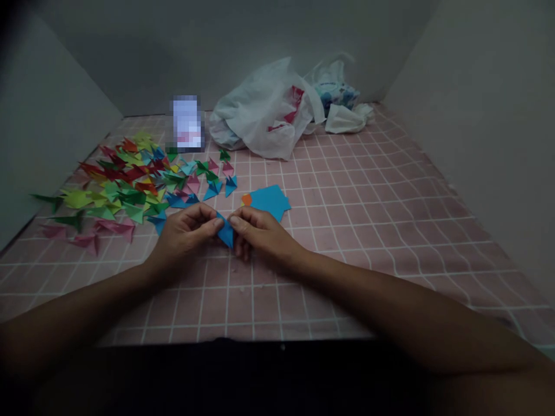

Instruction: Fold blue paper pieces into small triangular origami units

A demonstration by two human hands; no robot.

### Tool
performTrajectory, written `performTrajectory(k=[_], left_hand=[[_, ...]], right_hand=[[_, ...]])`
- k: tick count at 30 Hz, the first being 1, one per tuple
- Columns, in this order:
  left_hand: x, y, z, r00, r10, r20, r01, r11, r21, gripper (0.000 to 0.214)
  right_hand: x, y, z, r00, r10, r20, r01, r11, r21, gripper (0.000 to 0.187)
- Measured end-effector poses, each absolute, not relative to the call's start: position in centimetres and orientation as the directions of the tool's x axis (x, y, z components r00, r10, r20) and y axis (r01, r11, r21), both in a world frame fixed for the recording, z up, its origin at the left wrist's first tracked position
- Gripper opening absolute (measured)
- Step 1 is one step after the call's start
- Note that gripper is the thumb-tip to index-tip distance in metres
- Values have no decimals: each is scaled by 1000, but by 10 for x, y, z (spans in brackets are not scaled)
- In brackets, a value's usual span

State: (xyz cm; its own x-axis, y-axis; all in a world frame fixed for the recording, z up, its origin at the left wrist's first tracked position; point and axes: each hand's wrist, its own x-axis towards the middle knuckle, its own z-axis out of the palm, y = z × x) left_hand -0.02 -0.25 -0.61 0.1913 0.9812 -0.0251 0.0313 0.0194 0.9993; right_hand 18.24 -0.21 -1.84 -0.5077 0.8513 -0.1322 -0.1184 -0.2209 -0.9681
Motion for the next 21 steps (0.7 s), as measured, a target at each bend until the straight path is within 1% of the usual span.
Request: performTrajectory(k=[3, 5, 7, 11, 15, 18, 21], left_hand=[[0, -2, -5, 158, 987, -14, 4, 14, 1000, 21], [0, -2, -5, 161, 987, -15, -18, 18, 1000, 21], [0, -2, -5, 177, 984, -26, -21, 30, 999, 22], [-2, -1, -5, 246, 966, -82, 31, 77, 997, 27], [-3, -1, -5, 188, 981, -47, 16, 44, 999, 30], [-2, -2, -4, 159, 987, -36, 15, 34, 999, 29], [-1, -3, -4, 150, 988, -31, 14, 30, 999, 28]], right_hand=[[182, -4, -17, -547, 816, -185, -77, -270, -960, 26], [182, -5, -16, -543, 815, -203, -60, -279, -958, 27], [182, -6, -15, -521, 829, -202, -52, -267, -962, 26], [182, -6, -14, -477, 861, -175, -16, -207, -978, 25], [182, -5, -16, -481, 851, -212, -42, -264, -964, 26], [181, -5, -17, -485, 853, -191, -53, -247, -968, 24], [180, -6, -17, -457, 881, -126, -41, -162, -986, 21]])
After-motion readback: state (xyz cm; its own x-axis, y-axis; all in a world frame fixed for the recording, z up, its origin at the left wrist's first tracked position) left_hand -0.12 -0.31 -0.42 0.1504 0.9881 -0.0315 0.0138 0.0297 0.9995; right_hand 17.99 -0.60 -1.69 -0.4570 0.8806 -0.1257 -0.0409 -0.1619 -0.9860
